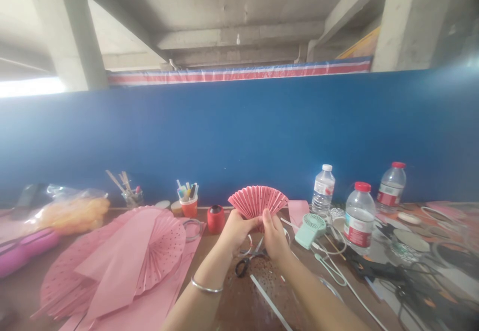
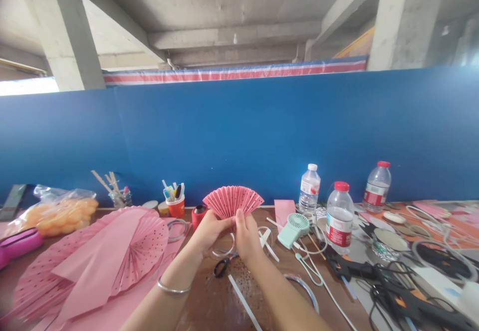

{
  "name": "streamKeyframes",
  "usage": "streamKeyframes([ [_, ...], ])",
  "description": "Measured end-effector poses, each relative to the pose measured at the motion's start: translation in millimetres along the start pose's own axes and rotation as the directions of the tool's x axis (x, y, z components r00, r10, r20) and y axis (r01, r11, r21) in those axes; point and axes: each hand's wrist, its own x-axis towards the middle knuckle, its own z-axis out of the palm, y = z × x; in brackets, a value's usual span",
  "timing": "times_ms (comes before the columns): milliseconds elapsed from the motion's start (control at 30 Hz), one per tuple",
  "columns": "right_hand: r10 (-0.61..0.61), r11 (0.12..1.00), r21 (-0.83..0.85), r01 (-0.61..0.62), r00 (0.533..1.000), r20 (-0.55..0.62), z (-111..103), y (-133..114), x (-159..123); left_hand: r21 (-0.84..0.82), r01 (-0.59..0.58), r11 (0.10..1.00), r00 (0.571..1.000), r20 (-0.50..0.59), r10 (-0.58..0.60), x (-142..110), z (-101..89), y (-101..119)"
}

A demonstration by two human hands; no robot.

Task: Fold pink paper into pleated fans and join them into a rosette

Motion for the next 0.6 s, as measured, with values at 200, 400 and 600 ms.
streamKeyframes([
  [200, 0.015, 1.000, 0.021, -0.015, 1.000, -0.013, 0.9, -2.1, -0.7, 0.003, 0.011, 1.000, 1.000, -0.012, -0.011, -0.4, 0.7, 1.0],
  [400, -0.004, 1.000, 0.023, 0.004, 1.000, 0.005, 1.4, -1.9, -0.7, 0.004, 0.003, 1.000, 1.000, -0.003, -0.003, -0.3, -0.2, 0.7],
  [600, 0.005, 1.000, 0.019, -0.005, 1.000, 0.000, 1.7, -0.4, -0.4, -0.006, -0.006, 1.000, 1.000, 0.012, 0.006, 0.5, -0.7, -0.1],
])
